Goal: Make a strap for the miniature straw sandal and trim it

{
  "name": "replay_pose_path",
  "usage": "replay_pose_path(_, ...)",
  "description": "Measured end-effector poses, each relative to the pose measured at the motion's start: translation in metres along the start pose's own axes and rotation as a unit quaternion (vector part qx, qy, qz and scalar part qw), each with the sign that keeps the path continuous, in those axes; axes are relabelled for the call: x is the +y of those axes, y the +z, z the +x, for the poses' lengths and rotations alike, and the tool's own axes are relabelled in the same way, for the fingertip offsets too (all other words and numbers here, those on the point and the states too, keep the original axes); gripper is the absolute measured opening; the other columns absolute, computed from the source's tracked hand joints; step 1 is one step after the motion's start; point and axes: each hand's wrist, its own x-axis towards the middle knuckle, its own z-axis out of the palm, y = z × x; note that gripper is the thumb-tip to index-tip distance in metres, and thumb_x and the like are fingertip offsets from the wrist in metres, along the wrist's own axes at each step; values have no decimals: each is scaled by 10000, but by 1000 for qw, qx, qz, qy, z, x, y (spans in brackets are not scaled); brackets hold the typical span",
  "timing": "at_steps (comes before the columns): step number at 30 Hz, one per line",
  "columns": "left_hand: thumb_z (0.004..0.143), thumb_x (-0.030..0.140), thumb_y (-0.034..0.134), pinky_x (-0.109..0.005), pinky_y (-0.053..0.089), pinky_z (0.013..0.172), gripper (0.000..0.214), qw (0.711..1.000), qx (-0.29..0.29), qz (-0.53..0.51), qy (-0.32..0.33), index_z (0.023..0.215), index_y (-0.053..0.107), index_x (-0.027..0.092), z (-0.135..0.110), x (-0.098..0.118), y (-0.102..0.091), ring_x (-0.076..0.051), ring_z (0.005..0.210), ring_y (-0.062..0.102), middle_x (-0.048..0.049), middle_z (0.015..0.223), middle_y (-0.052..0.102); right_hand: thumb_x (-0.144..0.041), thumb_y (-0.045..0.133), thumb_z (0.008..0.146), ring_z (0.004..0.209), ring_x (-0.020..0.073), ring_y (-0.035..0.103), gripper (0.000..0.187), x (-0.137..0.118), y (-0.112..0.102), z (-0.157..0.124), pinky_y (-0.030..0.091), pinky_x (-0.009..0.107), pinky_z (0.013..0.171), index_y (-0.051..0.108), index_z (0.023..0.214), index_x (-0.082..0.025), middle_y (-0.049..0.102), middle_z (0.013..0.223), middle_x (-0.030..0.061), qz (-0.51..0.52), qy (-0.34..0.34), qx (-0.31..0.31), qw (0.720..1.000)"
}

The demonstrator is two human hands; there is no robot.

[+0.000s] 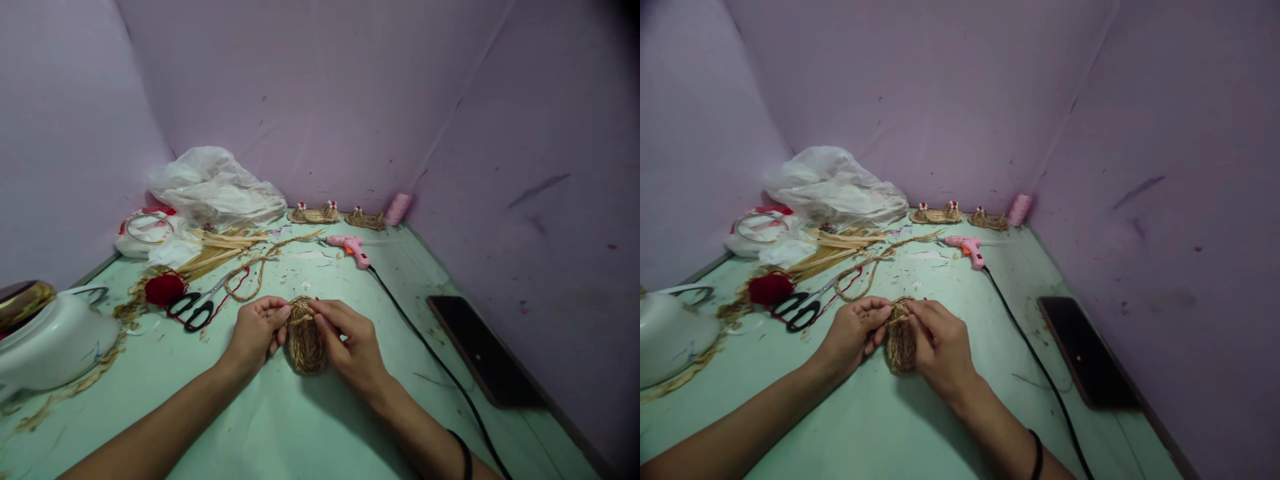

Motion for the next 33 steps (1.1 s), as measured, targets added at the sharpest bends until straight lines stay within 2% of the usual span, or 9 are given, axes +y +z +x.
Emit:
replay_pose_path(3,598,344,683,-135,196,274,284,1000,-3,-1,5,723,521,147,0,0,0,-38,253,311,71,318,462,-160,520,794,645,138,631,215,-1,-4,4,526,269,603,701,901,-204,681,759,40,52,92,-20,994)
replay_pose_path(6,602,333,680,-139,193,274,266,1000,-4,-2,2,714,525,148,1,0,0,-39,251,307,69,315,460,-191,522,791,561,114,595,225,0,-6,5,499,247,512,680,951,-191,680,804,45,69,143,-54,986)
replay_pose_path(9,605,328,674,-144,190,277,253,1000,-3,-8,-4,700,528,145,3,0,-1,-39,251,309,63,323,465,-179,560,756,640,121,602,283,-1,-7,3,499,240,524,632,1029,-189,657,970,68,29,120,-54,991)
replay_pose_path(12,619,320,663,-144,189,281,240,1000,-4,-25,-8,705,525,143,5,1,-3,-38,258,314,58,338,475,-158,585,721,575,95,565,314,-3,-7,1,479,233,485,605,1033,-186,609,1017,71,-35,102,-18,994)
replay_pose_path(16,616,294,662,-137,192,291,224,998,-2,-58,-8,700,521,142,5,2,-5,-37,278,322,57,346,474,-140,595,701,506,79,512,239,-3,-6,1,460,239,492,608,936,-182,604,895,41,-81,104,2,991)
replay_pose_path(23,603,294,672,-140,185,288,231,998,11,-65,-16,695,523,143,4,3,-4,-38,268,321,56,340,477,-130,578,735,602,116,542,111,2,-2,-2,456,247,557,624,812,-195,619,777,32,-52,56,-4,997)
replay_pose_path(29,589,306,676,-147,201,286,242,998,23,-50,-15,692,527,146,2,4,-1,-43,262,325,61,336,473,-168,587,746,590,115,539,46,-3,0,-1,446,249,551,626,756,-192,619,724,23,-38,57,-1,998)
replay_pose_path(33,596,330,673,-149,200,281,251,999,16,-39,-9,689,528,146,2,2,-2,-45,256,324,59,334,474,-189,588,739,524,96,511,39,-6,-1,4,434,230,503,626,733,-189,620,699,11,-26,99,-4,995)
